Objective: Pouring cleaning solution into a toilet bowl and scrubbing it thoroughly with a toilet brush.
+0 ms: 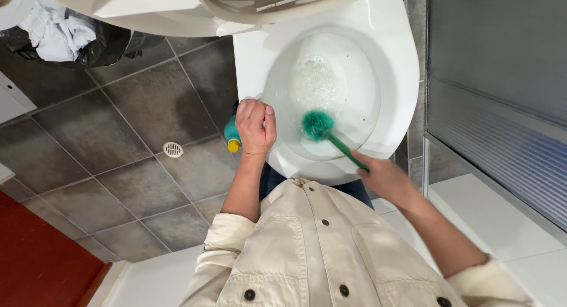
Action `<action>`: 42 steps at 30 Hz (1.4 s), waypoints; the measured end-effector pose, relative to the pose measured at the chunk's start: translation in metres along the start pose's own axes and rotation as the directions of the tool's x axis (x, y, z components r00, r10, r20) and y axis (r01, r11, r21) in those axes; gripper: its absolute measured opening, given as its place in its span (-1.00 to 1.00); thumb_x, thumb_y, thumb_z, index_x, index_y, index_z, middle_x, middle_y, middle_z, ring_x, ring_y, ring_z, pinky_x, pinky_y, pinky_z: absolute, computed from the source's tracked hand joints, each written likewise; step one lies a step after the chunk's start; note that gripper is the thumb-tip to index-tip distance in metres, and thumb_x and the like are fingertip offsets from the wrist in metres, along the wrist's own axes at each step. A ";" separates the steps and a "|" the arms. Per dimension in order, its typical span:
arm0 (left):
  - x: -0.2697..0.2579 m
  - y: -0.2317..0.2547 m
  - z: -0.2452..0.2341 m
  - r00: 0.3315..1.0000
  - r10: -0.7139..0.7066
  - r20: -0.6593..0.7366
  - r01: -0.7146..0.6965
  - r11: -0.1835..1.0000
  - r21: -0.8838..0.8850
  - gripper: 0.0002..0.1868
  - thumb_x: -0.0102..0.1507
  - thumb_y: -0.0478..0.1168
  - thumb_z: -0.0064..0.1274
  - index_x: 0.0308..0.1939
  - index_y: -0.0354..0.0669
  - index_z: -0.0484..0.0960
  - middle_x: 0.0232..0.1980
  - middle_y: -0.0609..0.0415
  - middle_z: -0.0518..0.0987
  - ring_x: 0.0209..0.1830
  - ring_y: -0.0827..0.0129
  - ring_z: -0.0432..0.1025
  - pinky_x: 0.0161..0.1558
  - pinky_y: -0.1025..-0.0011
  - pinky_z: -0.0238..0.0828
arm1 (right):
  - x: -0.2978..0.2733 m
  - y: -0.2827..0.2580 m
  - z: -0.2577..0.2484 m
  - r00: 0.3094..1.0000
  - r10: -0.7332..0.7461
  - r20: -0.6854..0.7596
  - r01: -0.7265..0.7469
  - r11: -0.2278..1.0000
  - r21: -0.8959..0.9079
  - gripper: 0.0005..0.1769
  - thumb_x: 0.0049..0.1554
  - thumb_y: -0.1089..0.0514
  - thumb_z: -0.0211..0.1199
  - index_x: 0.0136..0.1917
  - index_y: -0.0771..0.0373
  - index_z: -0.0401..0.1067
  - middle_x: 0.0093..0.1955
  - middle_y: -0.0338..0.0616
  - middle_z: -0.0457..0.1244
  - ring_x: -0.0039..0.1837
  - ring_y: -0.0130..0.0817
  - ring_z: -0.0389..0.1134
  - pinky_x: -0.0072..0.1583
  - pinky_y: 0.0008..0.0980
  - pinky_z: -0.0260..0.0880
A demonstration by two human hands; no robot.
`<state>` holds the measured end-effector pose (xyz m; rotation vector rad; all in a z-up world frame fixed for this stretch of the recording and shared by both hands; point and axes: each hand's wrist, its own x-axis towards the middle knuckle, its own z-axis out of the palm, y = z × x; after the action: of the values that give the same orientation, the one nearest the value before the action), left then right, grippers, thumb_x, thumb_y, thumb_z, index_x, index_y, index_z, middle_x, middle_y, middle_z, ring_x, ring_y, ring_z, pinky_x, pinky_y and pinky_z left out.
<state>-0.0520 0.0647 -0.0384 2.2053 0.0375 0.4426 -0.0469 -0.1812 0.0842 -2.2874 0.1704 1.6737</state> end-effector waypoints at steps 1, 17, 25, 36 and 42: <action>-0.001 -0.001 0.001 1.000 -0.005 -0.008 0.005 1.000 0.006 -0.68 0.22 -0.22 -0.28 -0.66 -0.08 0.23 -0.66 0.17 0.05 -0.63 0.26 0.14 -0.45 0.42 0.19 | -0.002 0.004 -0.008 0.997 0.070 0.012 -0.067 0.988 -0.141 -0.48 0.06 0.11 -0.03 0.31 -0.10 0.13 -0.09 0.16 0.29 -0.04 0.06 0.34 -0.08 -0.14 0.39; -0.003 0.000 -0.003 1.000 -0.022 -0.010 0.022 1.000 0.009 -0.68 0.21 -0.23 -0.29 -0.67 -0.09 0.23 -0.67 0.16 0.03 -0.63 0.24 0.14 -0.44 0.44 0.22 | -0.001 0.022 -0.052 0.989 0.001 -0.146 -0.086 0.811 -0.579 -0.53 0.12 0.06 -0.18 0.31 -0.17 0.15 -0.18 0.08 0.29 -0.10 0.02 0.38 -0.05 -0.11 0.39; 0.000 0.007 -0.009 0.999 -0.031 -0.023 0.031 1.000 -0.002 -0.68 0.22 -0.24 -0.29 -0.67 -0.11 0.22 -0.67 0.14 0.05 -0.63 0.22 0.16 -0.45 0.41 0.21 | 0.020 0.010 -0.053 0.979 -0.031 -0.199 -0.085 0.834 -0.545 -0.54 0.15 0.06 -0.16 0.32 -0.08 0.17 -0.18 0.16 0.29 -0.13 0.04 0.38 -0.10 -0.07 0.39; -0.005 0.019 -0.010 0.997 -0.054 -0.058 0.056 0.998 0.032 -0.67 0.23 -0.24 -0.30 -0.66 -0.13 0.24 -0.67 0.12 0.08 -0.61 0.19 0.19 -0.46 0.37 0.21 | 0.022 0.031 -0.028 0.962 -0.092 -0.255 0.018 0.960 -0.278 -0.50 0.11 0.09 -0.08 0.34 0.05 0.12 -0.05 0.28 0.23 -0.03 0.18 0.30 -0.03 0.04 0.32; -0.023 0.026 0.002 0.993 -0.009 -0.114 0.019 0.996 0.086 -0.66 0.25 -0.23 -0.31 -0.65 -0.15 0.21 -0.65 0.06 0.11 -0.59 0.13 0.17 -0.45 0.33 0.18 | 0.011 0.094 -0.034 0.954 -0.107 -0.280 -0.006 0.927 -0.374 -0.59 -0.01 0.06 0.07 0.10 0.21 0.23 -0.11 0.14 0.27 -0.05 0.11 0.33 -0.04 -0.02 0.32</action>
<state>-0.0765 0.0428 -0.0264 2.2615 0.1354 0.5683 -0.0378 -0.2798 0.0675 -2.7916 -0.1592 1.4237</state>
